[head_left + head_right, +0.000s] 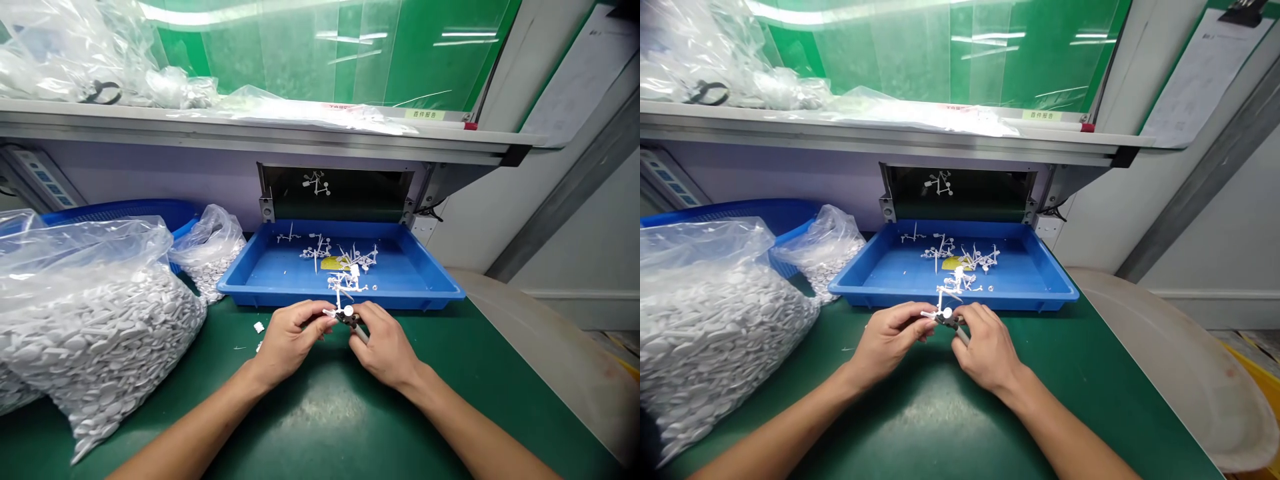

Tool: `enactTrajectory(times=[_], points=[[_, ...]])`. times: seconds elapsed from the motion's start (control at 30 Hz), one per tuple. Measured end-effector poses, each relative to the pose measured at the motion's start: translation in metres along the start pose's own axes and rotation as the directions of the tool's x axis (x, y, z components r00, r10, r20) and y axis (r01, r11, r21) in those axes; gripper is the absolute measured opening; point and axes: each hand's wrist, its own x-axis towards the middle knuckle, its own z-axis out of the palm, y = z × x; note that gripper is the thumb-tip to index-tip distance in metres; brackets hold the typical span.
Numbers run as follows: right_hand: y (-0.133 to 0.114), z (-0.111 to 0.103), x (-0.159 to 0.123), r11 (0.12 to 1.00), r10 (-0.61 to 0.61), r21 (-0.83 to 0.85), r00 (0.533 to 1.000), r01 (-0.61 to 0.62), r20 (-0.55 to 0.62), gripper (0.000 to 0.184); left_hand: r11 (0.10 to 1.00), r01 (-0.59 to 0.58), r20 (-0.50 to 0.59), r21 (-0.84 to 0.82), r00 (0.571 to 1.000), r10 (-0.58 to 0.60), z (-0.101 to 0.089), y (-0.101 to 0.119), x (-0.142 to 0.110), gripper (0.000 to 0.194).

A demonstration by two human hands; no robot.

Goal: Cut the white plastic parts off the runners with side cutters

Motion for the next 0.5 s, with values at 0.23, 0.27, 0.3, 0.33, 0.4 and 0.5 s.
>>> enactTrajectory(times=[0.23, 0.27, 0.3, 0.33, 0.4, 0.5], points=[[0.0029, 0.0024, -0.0023, 0.998, 0.006, -0.059, 1.000, -0.004, 0.026, 0.021, 1.000, -0.007, 0.037, -0.006, 0.999, 0.008, 0.0010, -0.0035, -0.0015, 0.015], [0.0036, 0.0029, -0.0024, 0.998, 0.011, -0.067, 0.999, -0.009, 0.032, 0.018, 1.000, -0.009, 0.043, -0.001, 0.999, 0.009, 0.0010, -0.0037, -0.0015, 0.015], [0.0043, 0.0035, -0.0022, 0.998, 0.016, -0.068, 0.999, -0.014, 0.042, 0.017, 1.000, -0.010, 0.048, 0.005, 0.999, 0.010, 0.0009, -0.0039, -0.0014, 0.015], [0.0050, 0.0041, -0.0019, 0.998, 0.023, -0.062, 0.998, -0.020, 0.051, 0.016, 1.000, -0.011, 0.050, 0.009, 0.999, 0.011, 0.0007, -0.0039, -0.0011, 0.015], [0.0061, 0.0052, -0.0010, 0.999, 0.033, -0.021, 0.996, -0.031, 0.079, 0.016, 1.000, -0.012, 0.054, 0.007, 0.998, 0.011, 0.0005, -0.0037, -0.0003, 0.016], [0.0071, 0.0061, 0.0000, 0.994, 0.011, 0.107, 0.992, -0.024, 0.125, 0.016, 1.000, -0.006, 0.051, -0.021, 0.999, 0.007, 0.0005, -0.0033, 0.0002, 0.016]])
